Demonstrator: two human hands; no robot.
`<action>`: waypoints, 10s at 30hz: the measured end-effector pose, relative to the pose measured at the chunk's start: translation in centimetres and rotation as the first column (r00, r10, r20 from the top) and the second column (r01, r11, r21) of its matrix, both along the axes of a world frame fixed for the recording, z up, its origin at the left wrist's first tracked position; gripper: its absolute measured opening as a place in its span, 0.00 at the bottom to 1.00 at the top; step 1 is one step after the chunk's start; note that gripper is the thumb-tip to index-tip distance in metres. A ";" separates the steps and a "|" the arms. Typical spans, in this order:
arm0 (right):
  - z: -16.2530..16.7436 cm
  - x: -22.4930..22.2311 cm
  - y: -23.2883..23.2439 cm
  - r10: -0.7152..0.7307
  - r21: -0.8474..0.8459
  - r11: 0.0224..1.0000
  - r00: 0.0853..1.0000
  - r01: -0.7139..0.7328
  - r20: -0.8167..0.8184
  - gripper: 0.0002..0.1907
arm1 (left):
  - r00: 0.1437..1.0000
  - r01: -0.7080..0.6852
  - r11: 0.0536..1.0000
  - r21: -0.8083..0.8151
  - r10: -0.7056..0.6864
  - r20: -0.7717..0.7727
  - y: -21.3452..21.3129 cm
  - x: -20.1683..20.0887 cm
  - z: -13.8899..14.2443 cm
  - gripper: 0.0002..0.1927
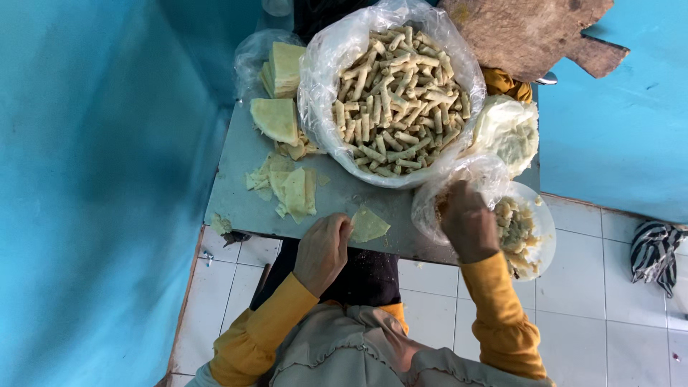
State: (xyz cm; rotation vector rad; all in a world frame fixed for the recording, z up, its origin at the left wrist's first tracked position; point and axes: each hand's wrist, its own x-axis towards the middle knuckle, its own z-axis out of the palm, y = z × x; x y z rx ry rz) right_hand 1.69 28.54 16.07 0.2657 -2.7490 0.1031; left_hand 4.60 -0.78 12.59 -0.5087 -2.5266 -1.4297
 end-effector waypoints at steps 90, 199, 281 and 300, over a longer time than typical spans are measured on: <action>-1.4 2.3 -10.8 0.453 -0.286 0.857 0.891 -0.428 0.024 0.32 | 0.907 0.067 0.881 -0.469 -0.250 -0.339 0.2 -3.2 -2.6 0.10; 3.1 8.8 0.4 -0.127 -0.452 0.890 0.984 0.058 -0.123 0.23 | 0.878 0.222 0.916 -0.333 -0.336 -0.340 -3.6 -1.0 0.6 0.17; 3.0 0.8 -5.3 0.210 -0.554 0.819 0.977 -0.152 0.042 0.07 | 0.988 0.036 0.996 0.087 -0.048 0.149 -2.7 -1.0 1.7 0.12; -0.3 3.1 -12.0 0.220 -0.339 0.923 0.972 -0.181 0.079 0.19 | 0.994 0.106 0.988 0.110 -0.106 -0.006 -2.8 -0.1 1.7 0.13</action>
